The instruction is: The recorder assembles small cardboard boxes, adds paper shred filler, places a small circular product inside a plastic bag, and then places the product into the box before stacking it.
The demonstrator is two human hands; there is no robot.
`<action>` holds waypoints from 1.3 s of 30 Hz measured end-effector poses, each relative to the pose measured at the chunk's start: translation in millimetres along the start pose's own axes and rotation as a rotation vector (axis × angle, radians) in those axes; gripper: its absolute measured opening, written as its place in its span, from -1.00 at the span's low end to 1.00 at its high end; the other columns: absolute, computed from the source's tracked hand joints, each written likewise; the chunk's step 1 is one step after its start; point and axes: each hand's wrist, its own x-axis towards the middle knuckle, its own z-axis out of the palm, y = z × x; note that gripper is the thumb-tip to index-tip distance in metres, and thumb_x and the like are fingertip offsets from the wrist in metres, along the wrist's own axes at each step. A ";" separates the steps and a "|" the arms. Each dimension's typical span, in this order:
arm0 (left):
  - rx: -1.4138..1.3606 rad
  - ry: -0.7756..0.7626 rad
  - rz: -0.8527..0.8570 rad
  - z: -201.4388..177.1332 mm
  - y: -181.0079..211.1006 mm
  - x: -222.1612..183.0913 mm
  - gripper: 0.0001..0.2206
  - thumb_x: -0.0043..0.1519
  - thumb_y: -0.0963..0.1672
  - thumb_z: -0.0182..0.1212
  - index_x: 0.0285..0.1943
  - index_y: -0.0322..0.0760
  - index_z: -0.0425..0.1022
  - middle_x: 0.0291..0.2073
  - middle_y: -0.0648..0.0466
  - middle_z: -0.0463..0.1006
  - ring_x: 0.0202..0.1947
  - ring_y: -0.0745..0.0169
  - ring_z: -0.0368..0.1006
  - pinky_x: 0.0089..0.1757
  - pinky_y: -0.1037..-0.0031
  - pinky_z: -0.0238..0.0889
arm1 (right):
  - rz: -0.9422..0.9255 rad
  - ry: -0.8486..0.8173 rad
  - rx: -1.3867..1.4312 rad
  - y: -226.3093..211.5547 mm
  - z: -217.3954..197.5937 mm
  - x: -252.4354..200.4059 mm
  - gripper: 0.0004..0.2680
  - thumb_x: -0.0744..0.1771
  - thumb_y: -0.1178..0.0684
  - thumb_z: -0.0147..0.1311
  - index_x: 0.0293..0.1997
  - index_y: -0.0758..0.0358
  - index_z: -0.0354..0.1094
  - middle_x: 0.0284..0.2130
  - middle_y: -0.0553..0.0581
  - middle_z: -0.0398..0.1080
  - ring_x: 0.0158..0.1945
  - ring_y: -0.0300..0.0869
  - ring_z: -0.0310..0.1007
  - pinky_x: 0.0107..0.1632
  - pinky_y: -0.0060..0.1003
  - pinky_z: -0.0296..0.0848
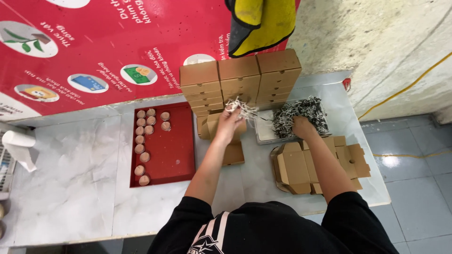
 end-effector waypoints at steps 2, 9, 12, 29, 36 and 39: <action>0.008 -0.003 0.023 -17.0 12.4 -9.9 -0.81 0.34 -0.13 0.21 0.10 -0.23 0.49 -0.06 0.15 0.58 -0.07 0.33 0.50 0.01 0.34 0.46 | -0.004 0.015 0.103 -2.5 -15.1 2.5 -0.72 0.27 0.14 0.07 0.07 0.38 0.34 0.00 0.46 0.43 0.13 0.27 0.42 0.20 0.01 0.41; 0.196 0.084 0.150 -53.6 55.3 -62.0 -0.84 0.33 -0.13 0.20 0.03 -0.26 0.49 -0.15 0.17 0.58 -0.18 0.46 0.51 -0.14 0.47 0.50 | 0.051 -0.052 0.059 -140.5 -198.4 -48.4 -0.46 0.15 0.11 0.31 0.29 0.14 0.28 0.34 0.33 0.13 0.32 0.28 0.12 0.21 0.08 0.33; 0.320 0.117 0.298 -92.3 46.3 -70.4 -0.85 0.39 -0.15 0.23 0.04 -0.34 0.53 -0.24 0.13 0.58 -0.28 0.45 0.44 -0.24 0.53 0.35 | 0.007 0.049 -0.069 -177.2 -222.8 -65.6 -0.46 0.19 0.13 0.30 0.35 0.06 0.27 0.40 0.27 0.14 0.42 0.18 0.10 0.29 0.07 0.33; 0.224 0.232 0.363 -107.9 99.8 -136.6 -0.87 0.38 -0.18 0.15 0.02 -0.34 0.51 -0.19 0.15 0.61 -0.22 0.47 0.50 -0.16 0.55 0.44 | -0.079 0.038 0.331 -198.4 -119.4 -31.7 -0.79 0.45 -0.03 -0.12 -0.10 0.30 0.37 -0.31 0.39 0.50 -0.19 0.22 0.51 -0.08 0.09 0.48; 0.496 0.180 0.491 -114.1 83.3 -120.5 -0.85 0.36 -0.21 0.19 0.07 -0.39 0.54 -0.20 0.14 0.61 -0.22 0.49 0.45 -0.18 0.58 0.35 | 0.101 -0.003 0.072 -49.5 -78.8 -10.9 -0.83 0.35 0.02 0.08 -0.11 0.28 0.50 -0.22 0.42 0.53 -0.11 0.26 0.56 0.01 0.11 0.53; 0.655 0.178 0.525 -99.3 82.6 -124.4 -0.82 0.29 -0.21 0.23 0.04 -0.40 0.55 -0.20 0.15 0.64 -0.21 0.49 0.48 -0.16 0.57 0.37 | 0.033 0.086 0.134 -84.4 -132.2 -31.1 -0.84 0.28 0.07 0.17 -0.10 0.25 0.50 -0.20 0.32 0.52 -0.05 0.19 0.54 0.05 0.03 0.53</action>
